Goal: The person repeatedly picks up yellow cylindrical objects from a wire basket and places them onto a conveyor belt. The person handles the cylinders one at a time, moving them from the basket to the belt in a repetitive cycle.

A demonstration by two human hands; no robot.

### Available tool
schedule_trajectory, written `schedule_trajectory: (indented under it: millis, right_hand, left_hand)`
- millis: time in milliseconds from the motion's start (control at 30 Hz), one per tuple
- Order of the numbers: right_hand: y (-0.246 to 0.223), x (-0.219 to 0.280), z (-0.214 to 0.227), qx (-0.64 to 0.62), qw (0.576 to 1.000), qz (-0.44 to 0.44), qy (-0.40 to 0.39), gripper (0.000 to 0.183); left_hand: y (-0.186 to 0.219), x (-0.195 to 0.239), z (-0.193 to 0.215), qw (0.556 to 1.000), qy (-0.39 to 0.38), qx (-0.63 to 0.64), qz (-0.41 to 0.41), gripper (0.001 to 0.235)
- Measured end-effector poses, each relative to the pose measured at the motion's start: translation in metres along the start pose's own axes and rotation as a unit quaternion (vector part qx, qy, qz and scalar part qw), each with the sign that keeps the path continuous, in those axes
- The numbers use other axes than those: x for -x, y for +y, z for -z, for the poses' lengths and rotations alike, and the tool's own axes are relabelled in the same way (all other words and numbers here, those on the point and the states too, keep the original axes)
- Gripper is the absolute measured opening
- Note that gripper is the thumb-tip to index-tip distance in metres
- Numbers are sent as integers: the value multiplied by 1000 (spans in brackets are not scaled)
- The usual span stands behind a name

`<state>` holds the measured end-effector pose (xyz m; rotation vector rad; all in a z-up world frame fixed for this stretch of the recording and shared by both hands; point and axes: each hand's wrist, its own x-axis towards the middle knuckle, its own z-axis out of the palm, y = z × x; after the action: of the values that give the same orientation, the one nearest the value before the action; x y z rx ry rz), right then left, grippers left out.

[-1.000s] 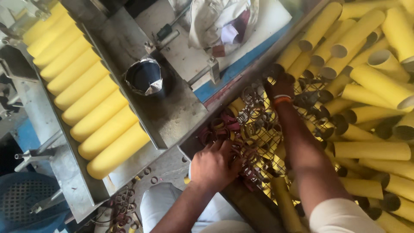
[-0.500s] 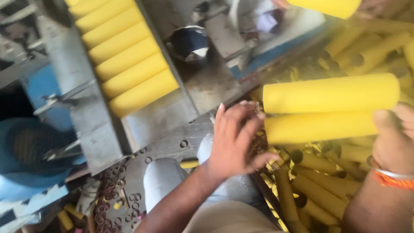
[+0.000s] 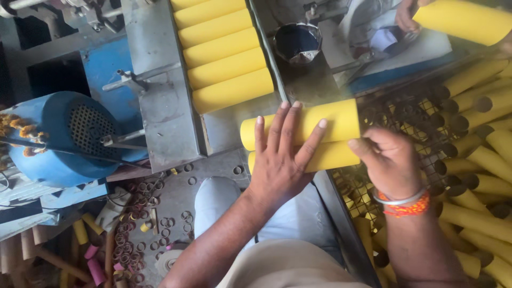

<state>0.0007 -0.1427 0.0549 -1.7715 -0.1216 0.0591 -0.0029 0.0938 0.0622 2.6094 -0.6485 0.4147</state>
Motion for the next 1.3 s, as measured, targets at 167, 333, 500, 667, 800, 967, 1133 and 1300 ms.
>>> schedule_trajectory:
  millis: [167, 333, 500, 667, 800, 967, 1133, 1300]
  right_hand:
    - [-9, -15, -27, -8, 1000, -1, -10, 15]
    - [-8, -26, -49, -34, 999, -21, 3, 15]
    - [-3, -31, -60, -36, 999, -19, 3, 17]
    - [-5, -65, -87, 167, 985, 51, 7, 22]
    - [-9, -87, -104, 314, 918, 240, 20, 16]
    - [17, -55, -40, 258, 955, 133, 62, 19]
    - [138, 11, 46, 201, 965, -120, 115, 22]
    - [270, 63, 106, 356, 892, -263, 88, 53]
  left_hand:
    - [-23, -1, 7, 1000, -27, 1, -2, 121]
    - [-37, 0, 13, 1000, -24, -14, 6, 126]
    - [-50, -2, 10, 1000, -26, -17, 7, 132]
    - [-93, -9, -1, 997, -63, -29, 27, 136]
    - [-126, -13, -8, 979, -164, -70, 94, 134]
    - [-130, -19, -9, 967, -191, -133, 99, 125]
    - [-59, -19, -14, 996, -74, 46, -17, 97]
    - [36, -38, -66, 944, -202, 224, -137, 79]
